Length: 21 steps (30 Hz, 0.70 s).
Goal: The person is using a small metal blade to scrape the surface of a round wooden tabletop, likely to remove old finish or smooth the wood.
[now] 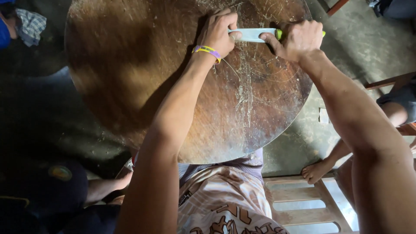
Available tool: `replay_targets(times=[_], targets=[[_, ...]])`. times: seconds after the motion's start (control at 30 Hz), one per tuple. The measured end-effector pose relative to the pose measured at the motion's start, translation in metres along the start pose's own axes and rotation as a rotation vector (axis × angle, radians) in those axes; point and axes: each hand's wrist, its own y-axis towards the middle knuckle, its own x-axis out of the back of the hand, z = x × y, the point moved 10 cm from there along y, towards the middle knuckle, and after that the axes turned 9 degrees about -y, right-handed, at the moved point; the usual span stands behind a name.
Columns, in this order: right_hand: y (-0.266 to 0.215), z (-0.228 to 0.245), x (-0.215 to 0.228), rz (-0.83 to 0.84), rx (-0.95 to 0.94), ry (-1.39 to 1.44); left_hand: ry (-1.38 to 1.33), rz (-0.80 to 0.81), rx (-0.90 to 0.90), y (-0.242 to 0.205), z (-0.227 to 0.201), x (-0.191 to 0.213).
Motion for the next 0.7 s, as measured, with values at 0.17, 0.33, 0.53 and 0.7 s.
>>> replay_targets(times=[0.17, 0.33, 0.53, 0.7], targets=[[-0.021, 0.005, 0.019, -0.141, 0.025, -0.037, -0.007, 0.05, 0.067, -0.015, -0.011, 0.0], [-0.039, 0.006, 0.015, -0.045, 0.032, -0.006, -0.02, 0.056, -0.056, -0.029, -0.024, -0.007], [-0.054, 0.006, 0.021, -0.115, 0.027, -0.028, 0.013, 0.097, -0.022, -0.04, -0.042, 0.0], [-0.074, 0.01, 0.026, -0.075, 0.026, -0.01, 0.021, 0.101, -0.043, -0.055, -0.047, -0.005]])
